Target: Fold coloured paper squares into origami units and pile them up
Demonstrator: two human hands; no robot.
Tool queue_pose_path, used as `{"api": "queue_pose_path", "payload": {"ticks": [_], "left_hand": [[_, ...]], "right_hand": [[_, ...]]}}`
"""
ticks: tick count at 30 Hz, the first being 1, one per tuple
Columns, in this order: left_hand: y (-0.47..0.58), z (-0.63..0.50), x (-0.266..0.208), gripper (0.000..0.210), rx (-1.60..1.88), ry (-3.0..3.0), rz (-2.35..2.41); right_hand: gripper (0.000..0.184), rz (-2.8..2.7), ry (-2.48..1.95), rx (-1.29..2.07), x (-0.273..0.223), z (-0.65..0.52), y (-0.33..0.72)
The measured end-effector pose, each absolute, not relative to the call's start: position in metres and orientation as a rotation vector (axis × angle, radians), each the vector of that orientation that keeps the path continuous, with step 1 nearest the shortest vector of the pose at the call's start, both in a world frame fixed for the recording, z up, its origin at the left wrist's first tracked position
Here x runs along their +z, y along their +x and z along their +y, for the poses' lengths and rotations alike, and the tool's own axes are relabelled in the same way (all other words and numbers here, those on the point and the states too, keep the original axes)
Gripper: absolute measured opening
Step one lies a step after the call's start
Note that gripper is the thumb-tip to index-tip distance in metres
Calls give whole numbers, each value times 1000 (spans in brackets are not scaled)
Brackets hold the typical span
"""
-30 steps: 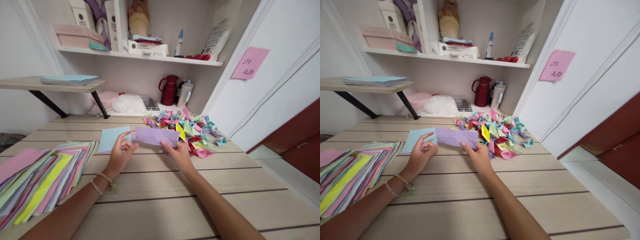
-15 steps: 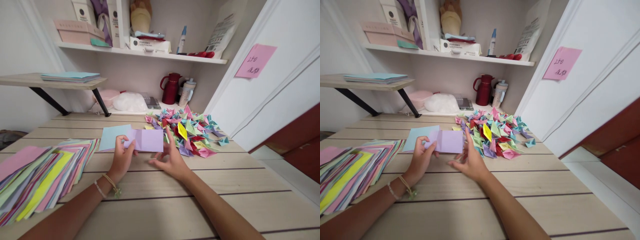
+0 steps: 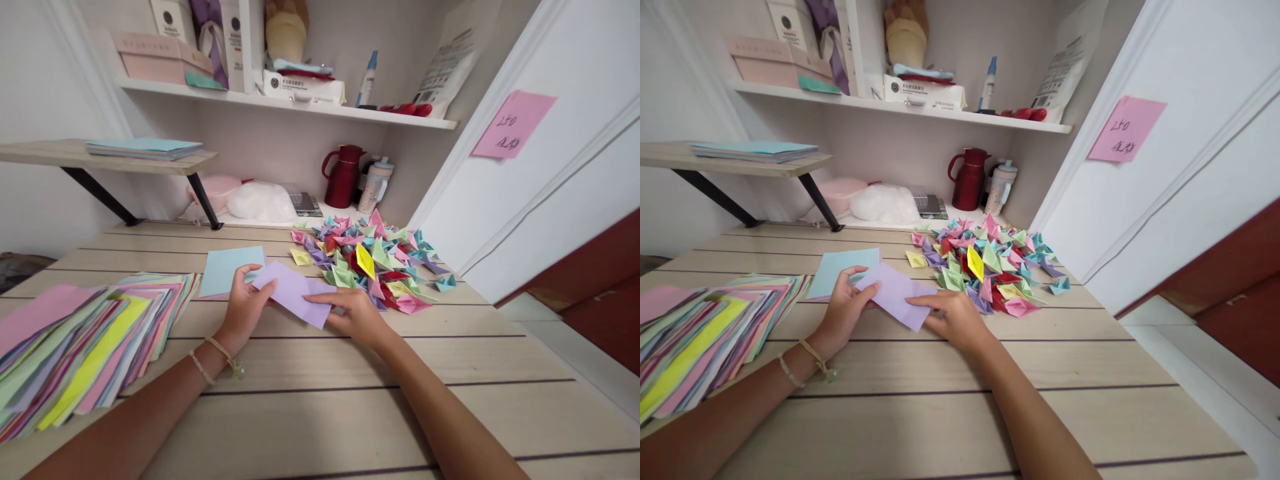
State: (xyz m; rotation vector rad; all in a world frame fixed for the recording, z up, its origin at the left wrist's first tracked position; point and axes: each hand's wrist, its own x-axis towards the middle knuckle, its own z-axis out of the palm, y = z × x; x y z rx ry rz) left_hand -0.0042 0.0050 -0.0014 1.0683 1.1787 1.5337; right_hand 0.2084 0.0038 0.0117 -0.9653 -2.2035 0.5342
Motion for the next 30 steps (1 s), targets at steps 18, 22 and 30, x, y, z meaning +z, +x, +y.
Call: {"api": "queue_pose_path", "payload": {"ticks": [18, 22, 30], "left_hand": [[1, -9, 0, 18, 1218, 1470, 1064], [4, -13, 2, 45, 1257, 1418, 1046], [3, -4, -1, 82, 1314, 1264, 978]], "right_hand": [[27, -1491, -977, 1048, 1, 4, 187], [57, -1341, -941, 1216, 0, 5, 186], [21, -1460, -931, 1243, -4, 7, 186]]}}
